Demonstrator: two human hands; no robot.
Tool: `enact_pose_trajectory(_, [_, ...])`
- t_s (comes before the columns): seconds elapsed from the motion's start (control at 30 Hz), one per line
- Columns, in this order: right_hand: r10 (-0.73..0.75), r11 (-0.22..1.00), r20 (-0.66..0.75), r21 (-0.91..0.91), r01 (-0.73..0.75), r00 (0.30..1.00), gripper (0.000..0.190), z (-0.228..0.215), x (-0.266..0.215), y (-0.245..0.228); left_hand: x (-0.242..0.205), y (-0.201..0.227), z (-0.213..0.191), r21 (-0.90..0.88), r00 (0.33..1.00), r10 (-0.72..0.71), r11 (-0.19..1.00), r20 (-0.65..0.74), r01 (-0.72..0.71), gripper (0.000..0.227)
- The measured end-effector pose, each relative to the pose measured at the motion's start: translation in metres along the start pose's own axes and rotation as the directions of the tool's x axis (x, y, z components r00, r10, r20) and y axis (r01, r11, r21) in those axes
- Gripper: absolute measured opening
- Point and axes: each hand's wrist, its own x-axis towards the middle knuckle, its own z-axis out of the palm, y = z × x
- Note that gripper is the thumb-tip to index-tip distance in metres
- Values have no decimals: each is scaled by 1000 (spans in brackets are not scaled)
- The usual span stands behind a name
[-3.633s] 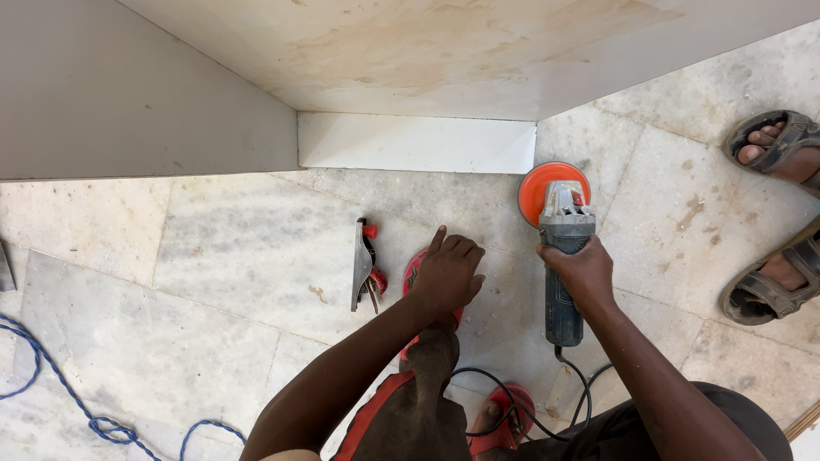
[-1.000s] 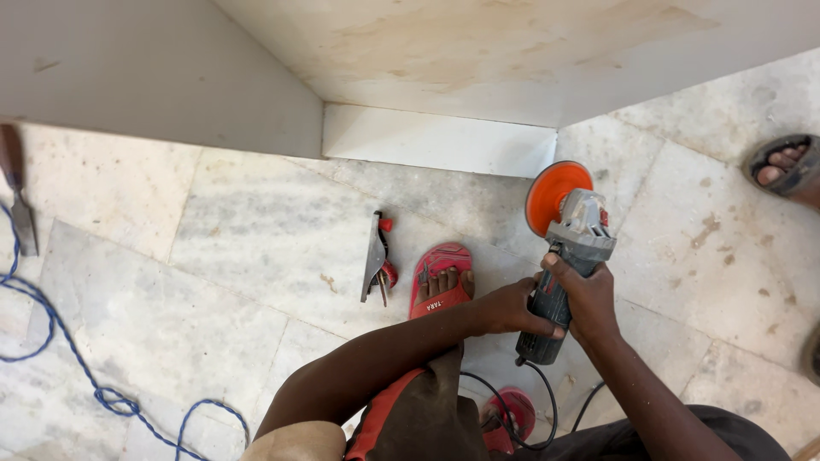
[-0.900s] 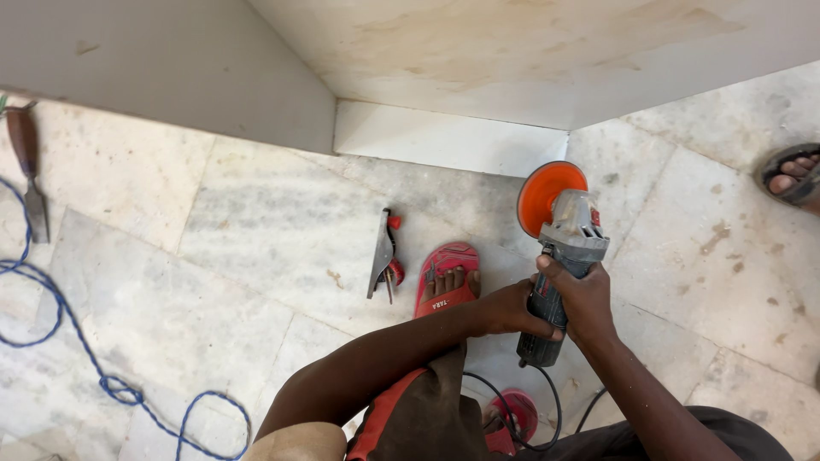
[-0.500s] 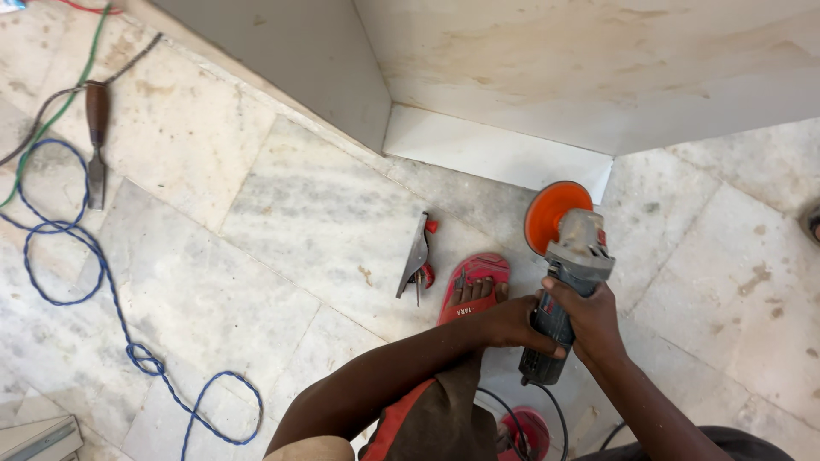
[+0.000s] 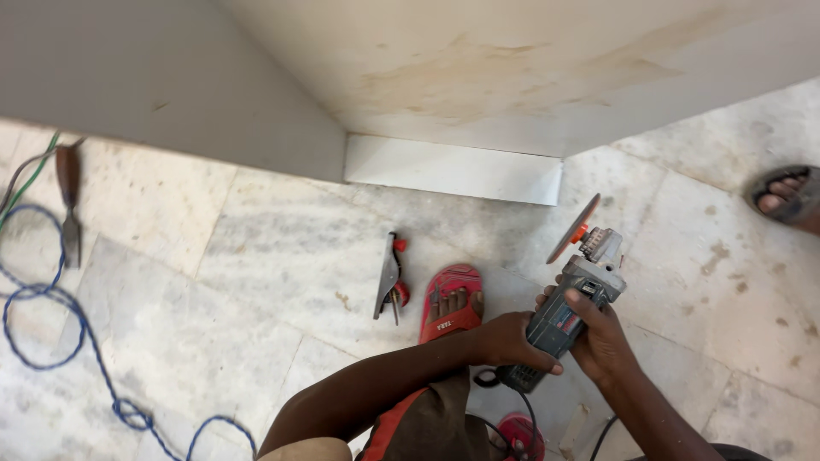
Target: The person uses an angle grinder to smooth the edge of a white wooden trim piece placed on the floor, then uses a hand plane to further smooth the same edge. The person repeatedly checks the fit of the trim against a larger wooden frame and continues smoothing the edge.
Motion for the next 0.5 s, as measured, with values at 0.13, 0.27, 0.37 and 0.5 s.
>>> enact_pose_trajectory(0.13, [-145, 984, -218, -135, 118, 965, 44, -3, -4, 17, 14, 8, 10, 485, 981, 21, 871, -194, 77, 77])
enact_pose_trajectory(0.27, [-88, 994, -405, -96, 54, 910, 42, -8, 1, 12, 28, 21, 28, 624, 965, 57, 772, -257, 121, 71])
enact_pose_trajectory(0.37, [-51, 998, -441, 7, 61, 896, 42, -16, 8, -5, 32, 36, 35, 506, 978, 34, 859, -205, 76, 77])
enact_pose_trajectory(0.5, [5, 991, -372, 124, 44, 928, 43, -28, 9, -23, 40, 52, 36, -254, 984, -169, 951, 58, 178, 82])
